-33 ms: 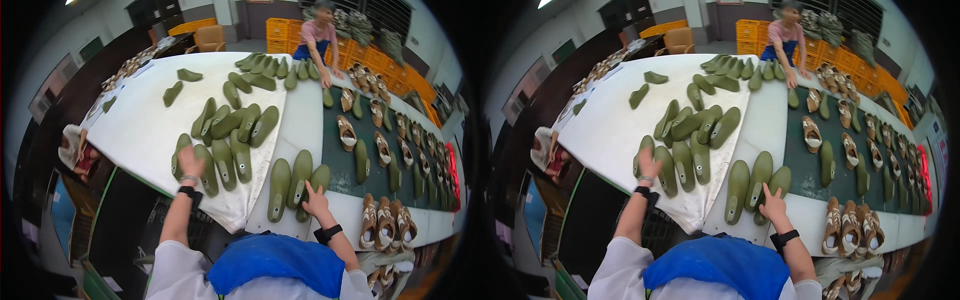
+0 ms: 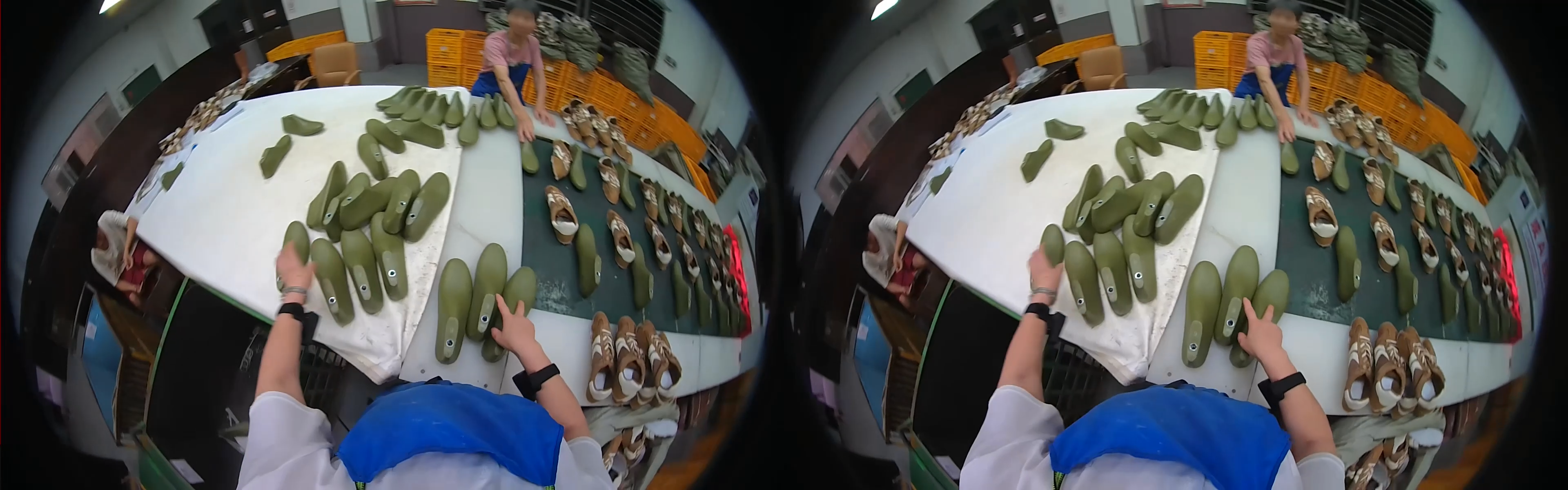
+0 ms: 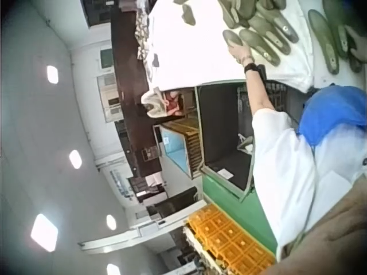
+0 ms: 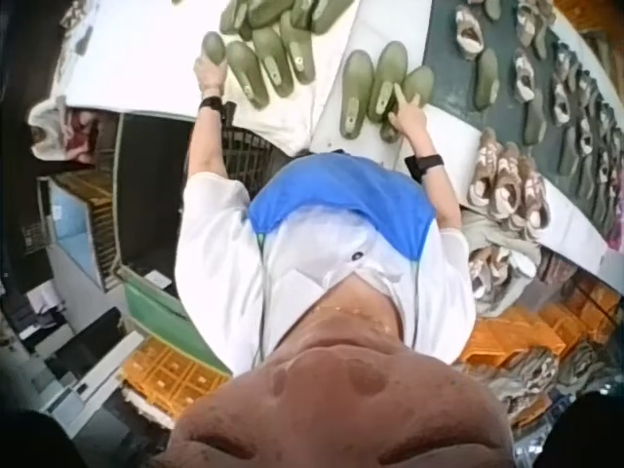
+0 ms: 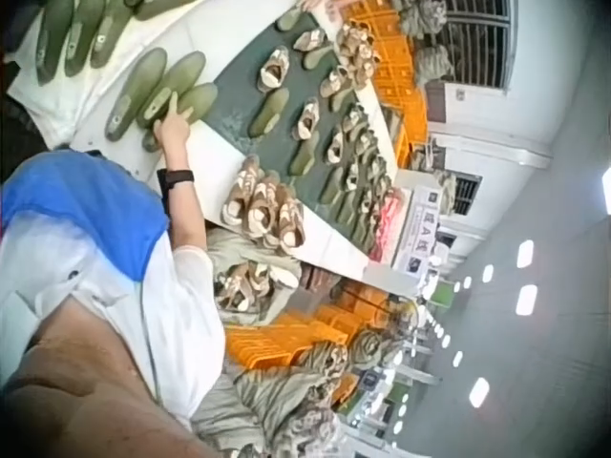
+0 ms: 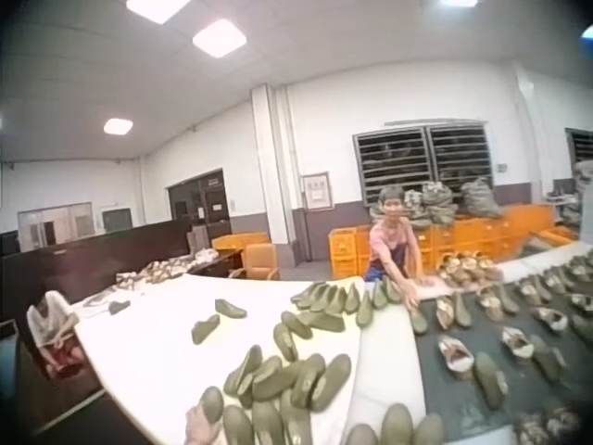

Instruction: The recorder is sorting and assembling shoe components, specifically placing shoe uppers onto green shoe lasts on a conveyor assembly line.

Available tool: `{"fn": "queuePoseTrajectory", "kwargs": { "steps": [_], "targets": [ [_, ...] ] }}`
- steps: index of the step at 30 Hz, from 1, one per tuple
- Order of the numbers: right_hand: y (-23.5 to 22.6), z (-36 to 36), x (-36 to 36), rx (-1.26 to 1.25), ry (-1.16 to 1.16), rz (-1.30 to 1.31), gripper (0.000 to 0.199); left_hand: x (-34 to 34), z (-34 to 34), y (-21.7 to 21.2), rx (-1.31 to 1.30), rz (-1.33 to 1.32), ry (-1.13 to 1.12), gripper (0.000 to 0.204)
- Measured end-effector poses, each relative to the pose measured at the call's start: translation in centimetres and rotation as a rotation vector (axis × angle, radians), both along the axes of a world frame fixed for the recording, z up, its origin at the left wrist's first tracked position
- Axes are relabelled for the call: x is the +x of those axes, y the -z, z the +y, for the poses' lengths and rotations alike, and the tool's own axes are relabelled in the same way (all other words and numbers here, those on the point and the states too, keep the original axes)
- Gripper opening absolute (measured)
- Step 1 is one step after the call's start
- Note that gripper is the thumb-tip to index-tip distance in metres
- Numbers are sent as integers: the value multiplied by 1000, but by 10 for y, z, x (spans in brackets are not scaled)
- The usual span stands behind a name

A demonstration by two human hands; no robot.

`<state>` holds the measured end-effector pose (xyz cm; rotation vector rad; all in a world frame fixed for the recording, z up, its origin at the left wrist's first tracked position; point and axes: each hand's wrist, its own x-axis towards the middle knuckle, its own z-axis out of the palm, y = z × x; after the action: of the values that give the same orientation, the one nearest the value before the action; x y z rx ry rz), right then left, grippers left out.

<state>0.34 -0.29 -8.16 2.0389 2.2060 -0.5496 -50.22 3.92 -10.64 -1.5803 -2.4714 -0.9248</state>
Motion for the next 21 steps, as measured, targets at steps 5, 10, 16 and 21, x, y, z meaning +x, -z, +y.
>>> {"fn": "queuePoseTrajectory", "kwargs": {
  "steps": [5,10,16,21],
  "targets": [
    [-36,34,-21,316,-305,-12,61,-73,2,35,-116,-447,-174,77],
    [-59,100,-119,33,-529,231,55,-77,1,43,-183,-478,-181,72],
    [43,119,-240,50,-429,327,77,-18,-28,41,-188,-356,-156,68],
    [29,98,-268,122,-170,420,71,40,-59,33,-186,-388,-145,71]
  ]
}}
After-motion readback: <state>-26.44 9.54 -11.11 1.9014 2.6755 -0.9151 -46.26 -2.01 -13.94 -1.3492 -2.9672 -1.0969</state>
